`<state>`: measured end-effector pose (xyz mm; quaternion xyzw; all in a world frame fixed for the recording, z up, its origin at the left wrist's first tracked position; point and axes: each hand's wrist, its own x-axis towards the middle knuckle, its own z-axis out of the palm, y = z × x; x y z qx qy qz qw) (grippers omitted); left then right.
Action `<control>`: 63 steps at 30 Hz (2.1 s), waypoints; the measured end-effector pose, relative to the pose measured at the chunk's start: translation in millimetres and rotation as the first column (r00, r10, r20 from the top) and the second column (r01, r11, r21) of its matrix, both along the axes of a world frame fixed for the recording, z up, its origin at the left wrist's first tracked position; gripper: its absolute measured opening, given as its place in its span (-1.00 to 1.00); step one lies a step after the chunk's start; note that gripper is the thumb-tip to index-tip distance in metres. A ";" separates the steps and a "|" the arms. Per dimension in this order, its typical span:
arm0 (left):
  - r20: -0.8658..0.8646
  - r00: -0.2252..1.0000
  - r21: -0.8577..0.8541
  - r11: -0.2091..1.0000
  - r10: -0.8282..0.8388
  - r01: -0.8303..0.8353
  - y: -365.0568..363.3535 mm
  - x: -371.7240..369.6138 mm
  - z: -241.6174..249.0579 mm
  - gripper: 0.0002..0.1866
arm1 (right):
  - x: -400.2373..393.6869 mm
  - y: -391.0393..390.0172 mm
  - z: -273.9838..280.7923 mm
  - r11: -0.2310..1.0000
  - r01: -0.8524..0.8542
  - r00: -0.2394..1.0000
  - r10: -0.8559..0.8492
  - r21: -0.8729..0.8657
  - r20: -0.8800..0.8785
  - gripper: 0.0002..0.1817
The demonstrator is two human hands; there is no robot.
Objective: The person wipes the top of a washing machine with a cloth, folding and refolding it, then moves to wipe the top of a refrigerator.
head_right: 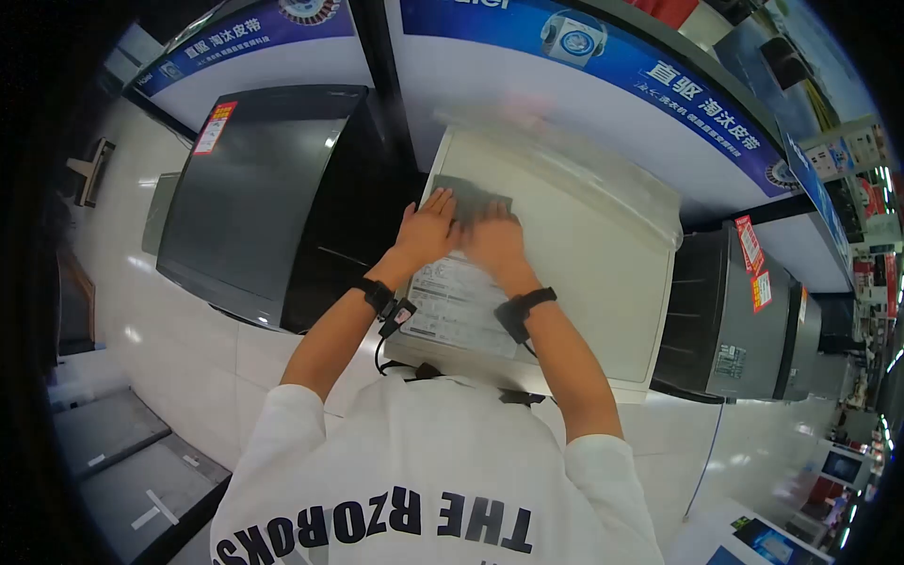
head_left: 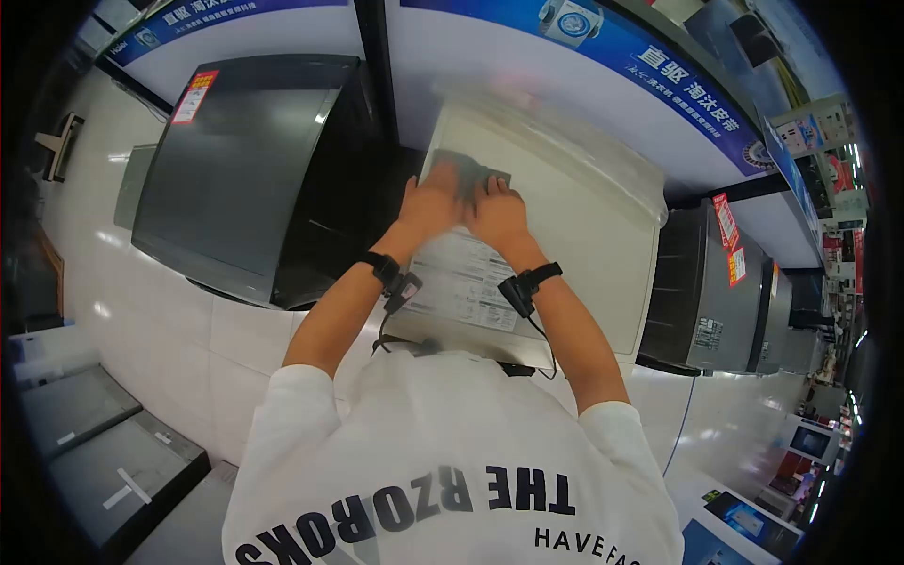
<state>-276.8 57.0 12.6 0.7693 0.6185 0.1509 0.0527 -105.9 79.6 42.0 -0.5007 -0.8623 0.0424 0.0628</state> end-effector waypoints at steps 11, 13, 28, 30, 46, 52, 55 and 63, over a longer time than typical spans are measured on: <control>-0.070 0.998 -0.030 1.000 -0.006 0.003 -67.0 35.0 5.1 -0.33 | 36.5 -58.0 -16.7 0.998 -0.009 0.988 0.017 0.056 -0.153 -0.52; -0.071 0.997 -0.029 0.999 -0.023 0.021 -66.7 48.1 4.3 -0.33 | 49.5 -61.3 -16.6 0.998 0.036 0.988 -0.029 0.047 -0.149 -0.50; -0.014 0.963 -0.037 0.963 -0.268 0.267 -34.0 264.1 -11.5 -0.22 | 256.4 -67.9 -41.0 0.910 0.363 0.931 -0.359 0.197 -0.057 -0.44; -0.034 0.953 -0.012 0.954 -0.301 0.301 -30.8 293.0 -18.3 -0.25 | 284.6 -66.6 -40.2 0.895 0.400 0.916 -0.399 0.198 -0.048 -0.43; 0.008 0.943 0.008 0.943 -0.332 0.332 21.1 362.2 -10.0 -0.33 | 343.0 4.1 -38.1 0.829 0.498 0.866 -0.490 0.256 -0.098 -0.51; -0.060 0.917 0.029 0.917 -0.395 0.398 -5.9 346.7 -0.9 -0.37 | 334.8 15.3 -15.7 0.894 0.448 0.894 -0.447 0.030 -0.044 -0.69; -0.040 0.880 -0.067 0.880 -0.473 0.469 -31.9 340.5 13.1 -0.46 | 313.7 16.7 -26.9 0.894 0.418 0.908 -0.414 0.162 -0.061 -0.73; 0.037 0.899 -0.142 0.888 -0.436 0.437 -44.6 270.4 12.6 -0.61 | 217.0 28.6 -28.1 0.969 0.234 0.960 -0.218 0.077 -0.175 -0.73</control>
